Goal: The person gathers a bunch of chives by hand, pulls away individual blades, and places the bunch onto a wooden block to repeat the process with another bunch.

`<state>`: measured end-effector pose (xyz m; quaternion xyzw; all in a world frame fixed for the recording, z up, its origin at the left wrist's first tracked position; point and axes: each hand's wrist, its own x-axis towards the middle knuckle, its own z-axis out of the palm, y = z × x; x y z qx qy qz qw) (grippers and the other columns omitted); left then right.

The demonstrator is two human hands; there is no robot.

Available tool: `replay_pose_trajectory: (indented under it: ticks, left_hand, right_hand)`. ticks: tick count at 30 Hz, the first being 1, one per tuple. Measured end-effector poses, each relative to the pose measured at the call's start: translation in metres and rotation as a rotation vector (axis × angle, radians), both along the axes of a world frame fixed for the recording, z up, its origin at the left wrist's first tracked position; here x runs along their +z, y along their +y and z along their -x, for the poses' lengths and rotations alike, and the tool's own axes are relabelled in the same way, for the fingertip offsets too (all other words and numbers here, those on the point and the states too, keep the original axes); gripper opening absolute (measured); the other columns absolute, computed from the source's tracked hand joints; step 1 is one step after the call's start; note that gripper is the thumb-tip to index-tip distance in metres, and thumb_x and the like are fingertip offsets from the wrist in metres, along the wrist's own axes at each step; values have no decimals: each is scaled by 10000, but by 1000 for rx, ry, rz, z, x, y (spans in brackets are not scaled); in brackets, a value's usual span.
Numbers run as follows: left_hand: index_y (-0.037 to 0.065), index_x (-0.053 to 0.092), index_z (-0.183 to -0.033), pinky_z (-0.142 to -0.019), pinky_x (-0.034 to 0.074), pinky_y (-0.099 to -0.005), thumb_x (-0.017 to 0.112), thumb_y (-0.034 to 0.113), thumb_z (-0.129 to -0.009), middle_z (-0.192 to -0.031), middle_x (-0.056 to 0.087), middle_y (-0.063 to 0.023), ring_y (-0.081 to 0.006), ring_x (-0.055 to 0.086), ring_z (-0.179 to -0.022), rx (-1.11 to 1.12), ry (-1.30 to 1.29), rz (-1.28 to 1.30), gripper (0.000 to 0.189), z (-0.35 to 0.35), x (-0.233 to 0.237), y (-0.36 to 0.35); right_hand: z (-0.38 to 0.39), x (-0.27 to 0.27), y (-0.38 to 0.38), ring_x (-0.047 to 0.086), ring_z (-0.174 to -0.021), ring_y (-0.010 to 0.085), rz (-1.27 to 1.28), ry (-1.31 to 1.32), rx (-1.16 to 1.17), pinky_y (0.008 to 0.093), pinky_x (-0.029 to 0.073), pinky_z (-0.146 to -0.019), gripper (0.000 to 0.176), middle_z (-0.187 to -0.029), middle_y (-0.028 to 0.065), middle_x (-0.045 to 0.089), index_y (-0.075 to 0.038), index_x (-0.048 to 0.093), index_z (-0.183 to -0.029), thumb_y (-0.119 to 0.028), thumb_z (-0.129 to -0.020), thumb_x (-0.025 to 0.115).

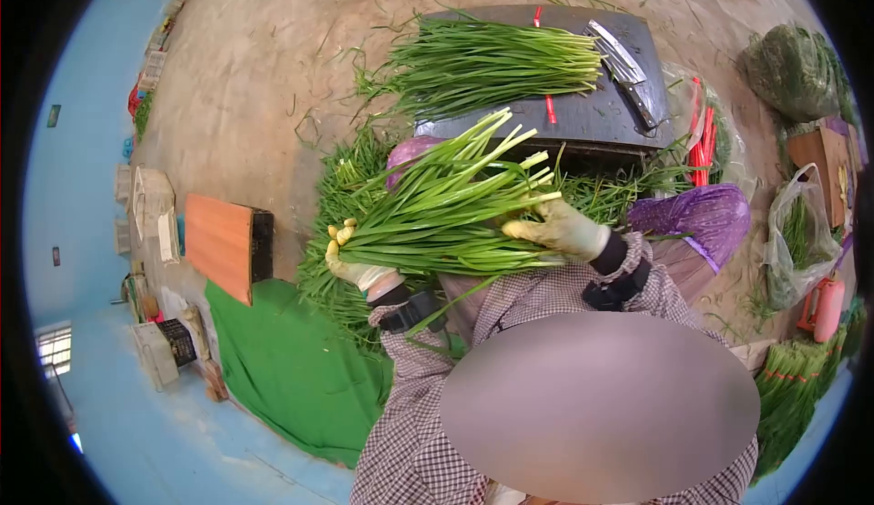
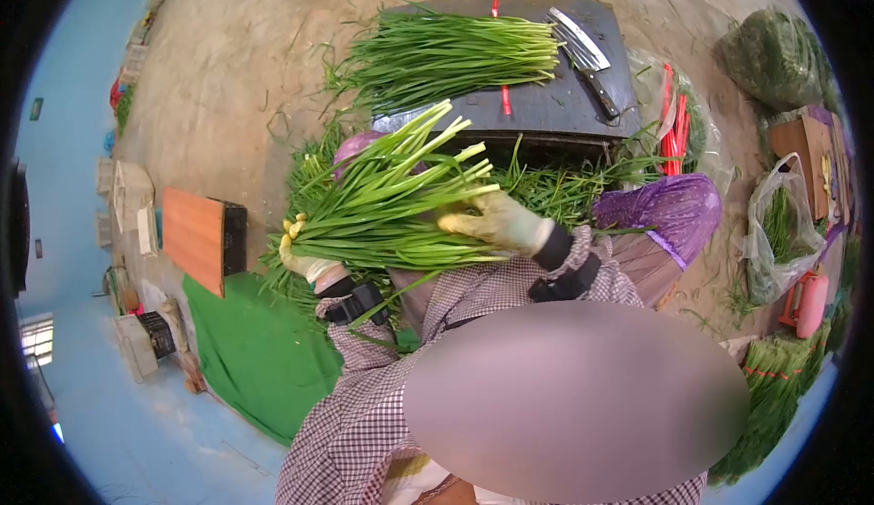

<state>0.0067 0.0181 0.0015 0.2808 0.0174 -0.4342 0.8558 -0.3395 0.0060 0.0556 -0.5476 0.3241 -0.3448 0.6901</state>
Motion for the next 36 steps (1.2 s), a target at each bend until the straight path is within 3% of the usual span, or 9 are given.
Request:
replay_pose_trajectory:
  ticks: [4, 7, 10, 13, 15, 18, 22, 25, 36]
  left_hand:
    - [95, 654, -922, -983, 481, -563, 502, 246, -893, -895, 687, -53, -259, 631, -983, -108, -42, 1, 216, -31, -22, 3]
    - [103, 671, -903, -969, 491, -574, 519, 308, -891, -1073, 684, -110, -296, 639, -1019, -119, -43, -66, 256, -42, -34, 8]
    - [89, 668, -921, -981, 489, -568, 521, 335, -896, -1096, 691, -119, -316, 639, -1047, -143, -34, -168, 288, -51, -51, 9]
    - [81, 663, -942, -988, 487, -564, 516, 356, -902, -1115, 693, -128, -325, 637, -1067, -165, -55, -225, 315, -54, -60, 8]
    - [77, 662, -966, -987, 487, -563, 511, 363, -904, -1117, 692, -134, -329, 635, -1068, -162, -60, -249, 329, -48, -54, 7]
    - [76, 659, -985, -977, 492, -561, 509, 368, -906, -1115, 691, -139, -333, 634, -1060, -212, -70, -179, 337, -53, -55, 6]
    - [80, 653, -965, -964, 498, -557, 515, 371, -904, -1107, 692, -140, -338, 633, -1047, -229, -70, -144, 328, -51, -51, 10]
    - [85, 650, -947, -970, 498, -560, 519, 370, -903, -1111, 693, -139, -338, 633, -1055, -170, -91, -225, 317, -50, -48, 11]
    - [67, 666, -1041, -1000, 477, -595, 517, 363, -903, -1188, 673, -159, -367, 613, -1124, -261, -54, -146, 358, -61, -68, 12]
  right_hand:
    - [26, 6, 1, 659, -910, 133, -309, -230, -151, 276, 538, -844, 381, -1034, 71, 685, 2, 537, -1290, -263, -1026, 611]
    - [87, -23, -3, 554, -703, 99, -116, -177, -285, 258, 456, -650, 332, -801, 7, 610, -37, 613, -1019, -348, -1068, 508]
    - [150, -86, 5, 624, -747, 164, -184, 657, -43, 295, 493, -685, 361, -823, 40, 646, -69, 651, -1027, -422, -1018, 577]
    - [129, -67, 13, 688, -901, 291, 516, 1354, -32, 360, 544, -798, 394, -997, 117, 702, -70, 664, -1143, -421, -966, 641]
    - [90, -39, -3, 660, -1061, 382, 438, 1009, -284, 414, 541, -906, 456, -1151, 178, 684, -49, 648, -1226, -395, -931, 684]
    - [22, -27, -32, 616, -1154, 212, 156, 130, -139, 338, 469, -1007, 424, -1234, 111, 656, -10, 620, -1301, -248, -958, 698]
    - [-10, -23, -44, 623, -1114, 165, -40, -321, -83, 314, 480, -994, 325, -1188, 75, 696, 7, 666, -1234, -190, -976, 675]
    - [-12, -22, -42, 642, -1029, 133, -245, -208, -111, 282, 510, -917, 236, -1110, 38, 710, -6, 693, -1169, -122, -964, 672]
    - [-22, -22, -37, 660, -948, 114, -71, -357, -153, 277, 527, -874, 299, -1068, 46, 716, -4, 658, -1219, -102, -940, 706]
